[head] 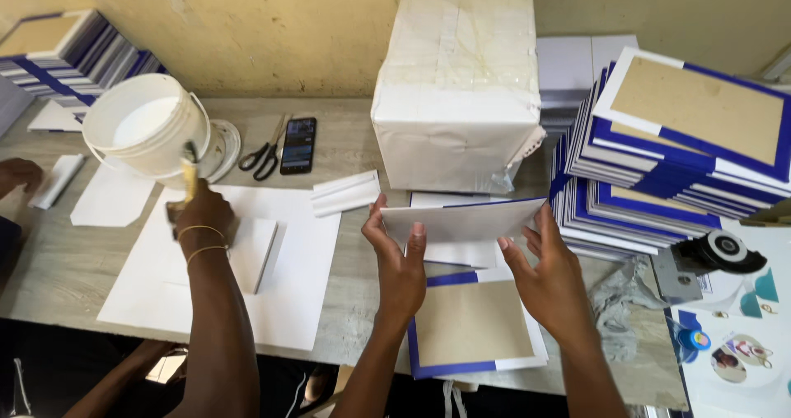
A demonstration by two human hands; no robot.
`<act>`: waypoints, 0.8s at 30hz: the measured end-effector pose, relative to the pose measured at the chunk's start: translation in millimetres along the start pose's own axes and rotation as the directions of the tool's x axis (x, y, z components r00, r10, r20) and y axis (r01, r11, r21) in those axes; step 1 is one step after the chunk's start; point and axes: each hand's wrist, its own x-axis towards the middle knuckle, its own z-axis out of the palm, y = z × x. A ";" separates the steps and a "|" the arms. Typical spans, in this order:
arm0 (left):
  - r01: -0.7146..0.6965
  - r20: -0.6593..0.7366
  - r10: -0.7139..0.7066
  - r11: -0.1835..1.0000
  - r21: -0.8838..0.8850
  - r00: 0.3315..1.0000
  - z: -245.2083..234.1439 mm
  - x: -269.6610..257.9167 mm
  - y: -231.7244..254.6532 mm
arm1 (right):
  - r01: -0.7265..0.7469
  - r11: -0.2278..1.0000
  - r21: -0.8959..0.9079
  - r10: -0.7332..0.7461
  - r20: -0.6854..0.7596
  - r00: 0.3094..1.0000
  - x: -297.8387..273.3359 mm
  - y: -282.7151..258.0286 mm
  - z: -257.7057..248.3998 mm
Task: The person applies glue to the spine of a book block using a brush, then inserts it into a blue cover. They wipe the cover with a cloth and stack the finished book. The process is repeated for multiple books.
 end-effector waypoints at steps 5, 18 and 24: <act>0.308 0.061 -0.302 0.942 -0.134 0.951 8.2 18.1 -82.5 | -0.042 0.893 0.449 0.102 -0.110 0.989 32.9 44.4 43.8; 0.086 0.145 -0.241 0.741 0.666 0.960 -19.2 64.7 -172.1 | -0.121 0.993 0.006 0.120 0.051 0.991 97.7 110.8 69.8; 0.124 -0.169 0.037 0.527 0.841 0.985 -34.0 170.3 -175.4 | 0.019 0.986 -0.168 -0.003 0.097 0.995 82.7 94.7 73.6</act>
